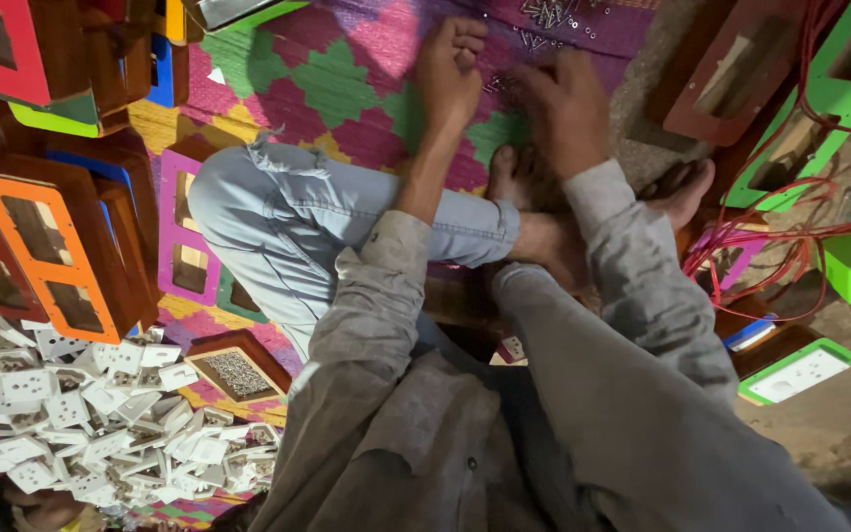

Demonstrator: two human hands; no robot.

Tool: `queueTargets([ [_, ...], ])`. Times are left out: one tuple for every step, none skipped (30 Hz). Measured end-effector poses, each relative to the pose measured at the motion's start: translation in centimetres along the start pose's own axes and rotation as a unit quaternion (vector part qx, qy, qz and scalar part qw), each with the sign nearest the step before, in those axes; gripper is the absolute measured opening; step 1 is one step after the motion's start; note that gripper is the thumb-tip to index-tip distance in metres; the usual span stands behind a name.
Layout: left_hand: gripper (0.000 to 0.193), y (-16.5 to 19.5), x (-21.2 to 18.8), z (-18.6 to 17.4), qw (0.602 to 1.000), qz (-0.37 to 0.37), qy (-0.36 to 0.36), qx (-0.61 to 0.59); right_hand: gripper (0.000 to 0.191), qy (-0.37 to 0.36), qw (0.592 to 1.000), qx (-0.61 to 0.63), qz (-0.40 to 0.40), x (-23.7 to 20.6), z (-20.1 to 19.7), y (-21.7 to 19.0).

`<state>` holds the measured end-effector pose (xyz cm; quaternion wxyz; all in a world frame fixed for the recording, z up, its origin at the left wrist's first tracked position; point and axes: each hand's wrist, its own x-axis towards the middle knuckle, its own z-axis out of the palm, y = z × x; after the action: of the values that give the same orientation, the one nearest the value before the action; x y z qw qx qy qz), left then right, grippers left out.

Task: The person assembles a green electrical switch plate by inserting a white faceplate and securing it with screws. They then sort through a pile of screws and washers on the floor, picking and handling them by hand.

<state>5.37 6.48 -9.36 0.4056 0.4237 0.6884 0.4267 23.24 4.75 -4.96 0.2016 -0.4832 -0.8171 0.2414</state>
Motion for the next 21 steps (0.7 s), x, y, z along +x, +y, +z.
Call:
queueTargets([
  [0.041, 0.1, 0.0, 0.0, 1.000, -0.006, 0.000, -0.005, 0.026, -0.012, 0.999, -0.020, -0.025, 0.4, 0.1, 0.0],
  [0.041, 0.2, 0.0, -0.1, 1.000, -0.008, -0.004, -0.021, 0.027, -0.024, 0.998, -0.038, -0.051, 0.7, 0.2, 0.0],
  [0.042, 0.3, 0.0, -0.1, 0.999, -0.009, -0.008, -0.036, 0.026, -0.027, 0.997, -0.036, -0.056, 1.0, 0.3, 0.0],
  [0.042, 0.4, 0.1, -0.2, 0.999, -0.010, -0.012, -0.050, 0.024, -0.028, 0.997, -0.034, -0.061, 1.2, 0.5, 0.0],
  [0.043, 0.4, 0.2, -0.2, 0.999, -0.007, -0.010, -0.033, 0.022, -0.028, 0.997, -0.032, -0.066, 1.5, 0.7, 0.0],
  [0.043, 0.5, 0.3, -0.2, 1.000, -0.004, -0.007, -0.016, 0.016, -0.031, 0.998, -0.024, -0.048, 1.7, 0.9, 0.0],
  [0.043, 0.5, 0.3, -0.2, 1.000, -0.003, -0.003, 0.001, 0.011, -0.036, 0.999, -0.015, -0.031, 1.8, 1.0, 0.0],
  [0.044, 0.6, 0.3, -0.2, 1.000, -0.008, 0.000, -0.001, 0.008, -0.042, 0.999, -0.006, -0.013, 1.8, 1.1, 0.0],
  [0.044, 0.6, 0.2, -0.2, 1.000, -0.012, 0.003, -0.003, 0.009, -0.041, 0.999, 0.015, -0.002, 1.8, 1.2, 0.0],
  [0.044, 0.6, 0.2, -0.2, 1.000, -0.016, 0.004, -0.006, 0.010, -0.039, 0.999, 0.036, 0.011, 1.8, 1.3, 0.1],
  [0.045, 0.6, 0.2, -0.2, 1.000, -0.016, 0.004, -0.013, 0.011, -0.035, 0.998, 0.056, 0.024, 1.8, 1.4, 0.1],
  [0.047, 0.6, 0.2, -0.2, 1.000, -0.016, 0.001, -0.020, 0.013, -0.036, 0.997, 0.059, 0.024, 1.9, 1.4, 0.1],
  [0.048, 0.6, 0.2, -0.2, 0.999, -0.016, -0.002, -0.027, 0.014, -0.037, 0.997, 0.061, 0.025, 1.9, 1.4, 0.1],
  [0.048, 0.6, 0.1, -0.2, 0.999, -0.024, -0.009, -0.041, 0.016, -0.038, 0.997, 0.062, 0.027, 1.9, 1.5, 0.1],
  [0.049, 0.5, 0.1, -0.2, 0.998, -0.031, -0.015, -0.055, 0.015, -0.045, 0.997, 0.049, 0.028, 2.0, 1.5, 0.1],
  [0.050, 0.5, 0.2, -0.2, 0.997, -0.035, -0.021, -0.069, 0.014, -0.051, 0.998, 0.036, 0.027, 2.1, 1.6, 0.0],
  [0.049, 0.5, 0.2, -0.2, 0.997, -0.036, -0.020, -0.060, 0.013, -0.057, 0.998, 0.024, 0.025, 2.2, 1.6, 0.0],
  [0.049, 0.4, 0.2, -0.2, 0.998, -0.038, -0.017, -0.050, 0.015, -0.054, 0.998, 0.033, 0.019, 2.3, 1.6, 0.0],
  [0.049, 0.4, 0.2, -0.2, 0.998, -0.042, -0.014, -0.039, 0.017, -0.053, 0.998, 0.043, 0.014, 2.3, 1.6, -0.1],
  [0.049, 0.4, 0.2, -0.3, 0.998, -0.037, -0.013, -0.038, 0.019, -0.051, 0.997, 0.054, 0.010, 2.3, 1.5, -0.1],
  [0.048, 0.4, 0.2, -0.3, 0.999, -0.033, -0.011, -0.037, 0.018, -0.030, 0.997, 0.072, 0.016, 2.4, 1.3, -0.1],
])
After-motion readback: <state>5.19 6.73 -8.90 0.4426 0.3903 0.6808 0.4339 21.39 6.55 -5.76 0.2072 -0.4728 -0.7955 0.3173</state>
